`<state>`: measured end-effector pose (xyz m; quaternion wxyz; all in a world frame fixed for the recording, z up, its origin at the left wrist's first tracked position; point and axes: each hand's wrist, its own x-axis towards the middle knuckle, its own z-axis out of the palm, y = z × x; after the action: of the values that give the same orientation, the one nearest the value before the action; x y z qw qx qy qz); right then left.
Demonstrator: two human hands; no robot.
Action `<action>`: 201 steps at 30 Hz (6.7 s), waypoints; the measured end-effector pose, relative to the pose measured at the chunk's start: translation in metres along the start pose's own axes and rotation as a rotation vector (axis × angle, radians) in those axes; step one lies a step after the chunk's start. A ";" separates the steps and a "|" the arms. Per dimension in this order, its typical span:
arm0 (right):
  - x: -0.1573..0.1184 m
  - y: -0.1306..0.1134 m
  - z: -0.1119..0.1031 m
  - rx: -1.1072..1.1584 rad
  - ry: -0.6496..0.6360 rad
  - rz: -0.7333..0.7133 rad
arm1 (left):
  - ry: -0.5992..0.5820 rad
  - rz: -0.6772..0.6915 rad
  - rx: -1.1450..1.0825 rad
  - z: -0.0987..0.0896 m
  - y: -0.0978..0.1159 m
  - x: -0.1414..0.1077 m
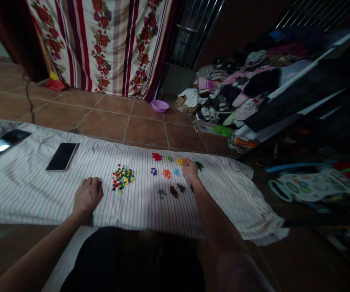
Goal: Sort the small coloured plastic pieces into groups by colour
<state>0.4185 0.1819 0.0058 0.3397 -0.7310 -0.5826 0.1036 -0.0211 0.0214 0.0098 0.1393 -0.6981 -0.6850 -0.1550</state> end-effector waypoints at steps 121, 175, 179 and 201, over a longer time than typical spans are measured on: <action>-0.006 -0.033 0.005 -0.439 -0.050 -0.144 | 0.020 0.003 -0.002 0.004 -0.001 -0.001; -0.159 -0.146 0.082 0.080 -0.368 -0.504 | -0.026 -0.030 -0.095 0.001 -0.001 0.000; -0.161 -0.142 0.080 0.106 -0.333 -0.496 | -0.011 -0.013 -0.084 0.000 -0.002 0.000; -0.125 -0.096 0.047 0.241 -0.131 -0.359 | 0.020 0.009 -0.042 0.000 -0.001 -0.002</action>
<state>0.2806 0.0926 -0.0010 0.3990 -0.5617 -0.7075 0.1574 -0.0225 0.0199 0.0094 0.1320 -0.7025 -0.6769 -0.1757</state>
